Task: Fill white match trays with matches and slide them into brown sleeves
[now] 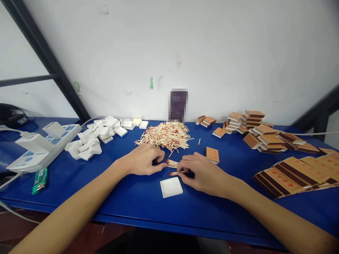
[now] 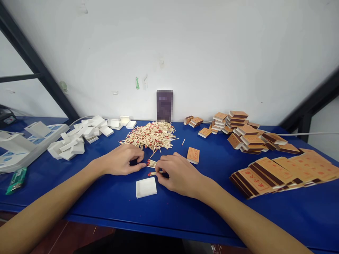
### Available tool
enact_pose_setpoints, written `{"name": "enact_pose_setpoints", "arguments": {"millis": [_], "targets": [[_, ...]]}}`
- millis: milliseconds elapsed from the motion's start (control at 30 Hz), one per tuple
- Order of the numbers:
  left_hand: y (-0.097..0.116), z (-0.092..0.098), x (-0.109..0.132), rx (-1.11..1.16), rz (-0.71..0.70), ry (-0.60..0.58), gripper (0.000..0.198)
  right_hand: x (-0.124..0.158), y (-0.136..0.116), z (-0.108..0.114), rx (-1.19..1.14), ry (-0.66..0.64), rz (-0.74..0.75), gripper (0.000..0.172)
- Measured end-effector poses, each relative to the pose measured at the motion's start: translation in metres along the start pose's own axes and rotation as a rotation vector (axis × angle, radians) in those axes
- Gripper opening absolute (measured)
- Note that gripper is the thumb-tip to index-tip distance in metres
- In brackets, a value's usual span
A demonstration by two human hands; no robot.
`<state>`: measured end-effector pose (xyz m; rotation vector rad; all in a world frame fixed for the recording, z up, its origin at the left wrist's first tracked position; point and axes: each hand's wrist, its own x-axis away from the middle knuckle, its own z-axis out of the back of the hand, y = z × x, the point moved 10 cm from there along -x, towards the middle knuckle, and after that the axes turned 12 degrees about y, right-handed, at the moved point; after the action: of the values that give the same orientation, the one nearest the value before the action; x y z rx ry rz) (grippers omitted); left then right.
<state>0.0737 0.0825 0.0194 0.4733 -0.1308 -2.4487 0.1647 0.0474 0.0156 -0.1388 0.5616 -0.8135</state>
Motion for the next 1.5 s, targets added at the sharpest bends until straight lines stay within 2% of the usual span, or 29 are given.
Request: {"name": "enact_pose_setpoints", "arguments": {"millis": [233,400,700,1033,1300,1500], "targets": [[-0.0004,-0.0018,-0.0019,0.001,-0.006,-0.009,0.026,-0.0004,0.0021,-0.0059,-0.013,-0.024,0.003,0.01],[-0.0004,-0.0001,-0.0025,0.029,0.003,0.018,0.014,-0.0001,0.0041,-0.006,-0.003,0.011,0.005,0.012],[0.0016,-0.0026,-0.0024,0.101,0.013,0.003,0.013,-0.001,0.005,-0.006,0.008,0.048,0.024,0.011],[-0.0004,-0.0031,-0.002,0.115,0.022,0.0,0.031,-0.0005,0.0057,-0.0081,-0.007,0.023,0.003,0.015],[-0.0014,-0.0045,-0.0015,0.06,0.001,-0.004,0.026,-0.0005,0.006,-0.007,-0.009,0.008,-0.013,0.019],[-0.0034,-0.0047,-0.0013,0.039,-0.012,0.032,0.029,-0.0014,0.0024,-0.0059,-0.052,0.0,-0.039,0.01]]}}
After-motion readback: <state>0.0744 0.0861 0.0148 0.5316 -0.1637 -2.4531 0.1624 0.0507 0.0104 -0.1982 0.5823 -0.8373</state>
